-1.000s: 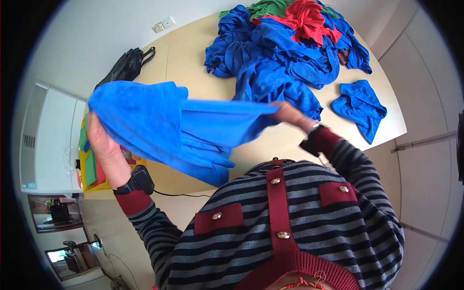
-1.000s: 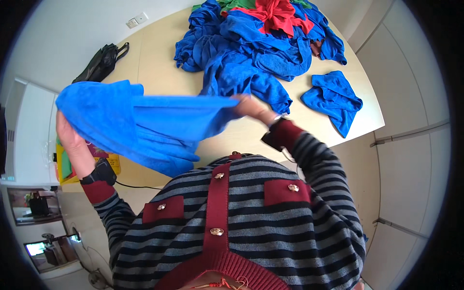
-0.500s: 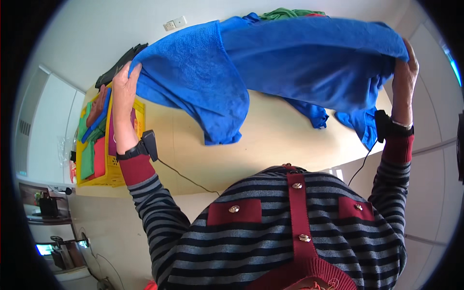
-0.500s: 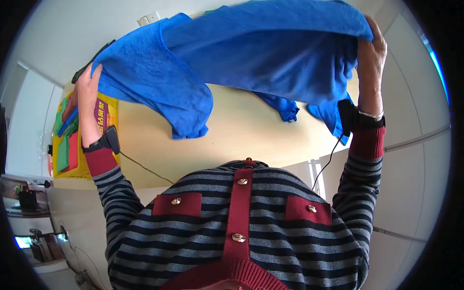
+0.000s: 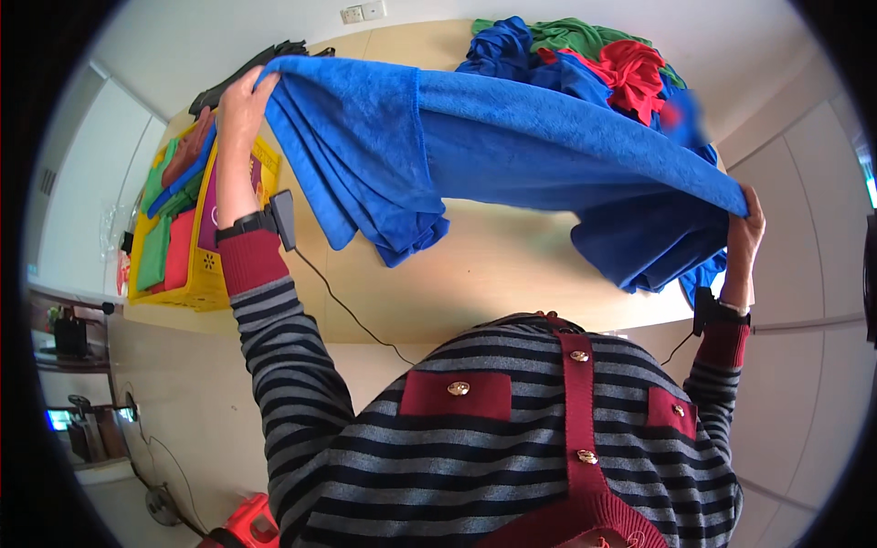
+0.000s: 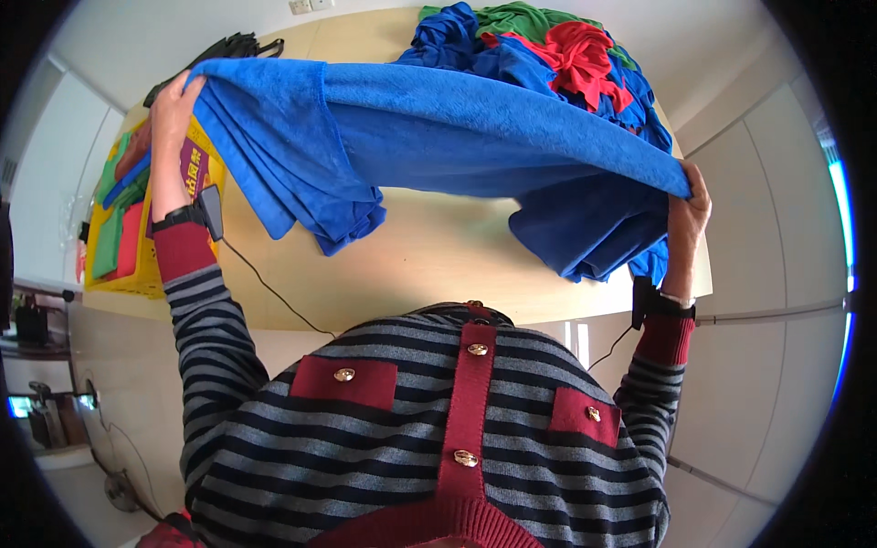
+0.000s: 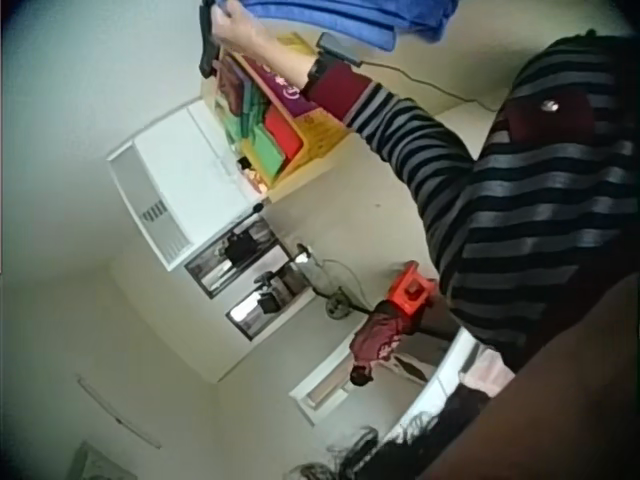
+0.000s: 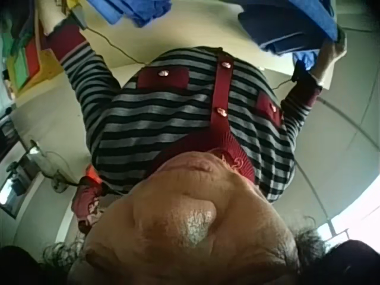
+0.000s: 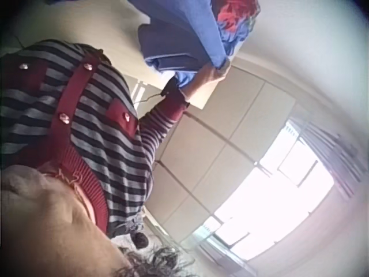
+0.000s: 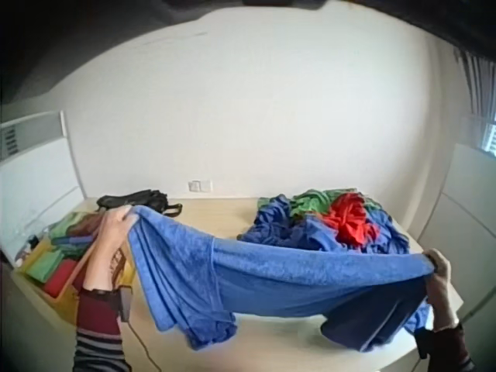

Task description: Fold pieces of blue and brown cloth on a workbench and place them into bins.

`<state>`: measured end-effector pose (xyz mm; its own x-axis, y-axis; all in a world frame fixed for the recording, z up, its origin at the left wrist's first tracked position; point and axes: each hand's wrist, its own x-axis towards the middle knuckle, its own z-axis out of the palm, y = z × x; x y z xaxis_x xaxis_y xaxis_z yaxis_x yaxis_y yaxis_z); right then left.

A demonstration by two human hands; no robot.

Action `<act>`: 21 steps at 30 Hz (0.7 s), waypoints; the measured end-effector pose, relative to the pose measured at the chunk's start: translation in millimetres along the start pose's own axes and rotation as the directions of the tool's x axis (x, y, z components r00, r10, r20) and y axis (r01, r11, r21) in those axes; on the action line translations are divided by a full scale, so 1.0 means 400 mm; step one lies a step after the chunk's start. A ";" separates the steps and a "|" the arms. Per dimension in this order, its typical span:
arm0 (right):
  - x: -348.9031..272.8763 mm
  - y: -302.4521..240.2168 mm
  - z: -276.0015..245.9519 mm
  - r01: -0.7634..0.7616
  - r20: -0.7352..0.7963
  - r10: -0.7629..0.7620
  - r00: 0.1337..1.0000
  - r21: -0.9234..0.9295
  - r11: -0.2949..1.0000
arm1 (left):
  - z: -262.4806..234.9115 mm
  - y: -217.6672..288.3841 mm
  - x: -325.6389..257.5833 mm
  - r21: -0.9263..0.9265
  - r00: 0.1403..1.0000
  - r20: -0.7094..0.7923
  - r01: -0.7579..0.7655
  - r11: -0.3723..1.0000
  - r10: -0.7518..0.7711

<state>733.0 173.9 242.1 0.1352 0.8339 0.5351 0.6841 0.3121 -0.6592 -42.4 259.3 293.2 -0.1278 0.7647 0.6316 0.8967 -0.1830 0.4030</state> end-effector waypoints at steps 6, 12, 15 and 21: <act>-0.005 -0.006 0.023 -0.001 -0.139 0.049 0.989 0.327 0.945 | 0.156 0.088 0.034 -0.722 0.897 0.185 0.402 0.563 -0.402; -0.049 0.117 0.069 -0.090 -0.200 0.135 0.970 0.218 0.972 | 0.527 0.163 -0.208 -0.782 0.877 0.474 0.460 0.421 -0.078; -0.102 0.143 0.113 -0.228 -0.042 0.237 0.970 0.162 0.960 | 0.642 0.248 -0.466 -0.155 0.704 0.697 0.333 0.930 -0.135; -0.136 0.089 0.165 -0.352 -0.069 0.351 0.934 -0.007 0.936 | 0.753 0.245 -0.707 0.160 0.887 0.462 -0.092 0.983 0.008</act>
<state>702.6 169.5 154.7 0.4157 0.8569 0.3046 0.5975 -0.0049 -0.8018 209.4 211.2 -45.5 0.0897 0.9622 0.2572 0.9608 -0.1516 0.2320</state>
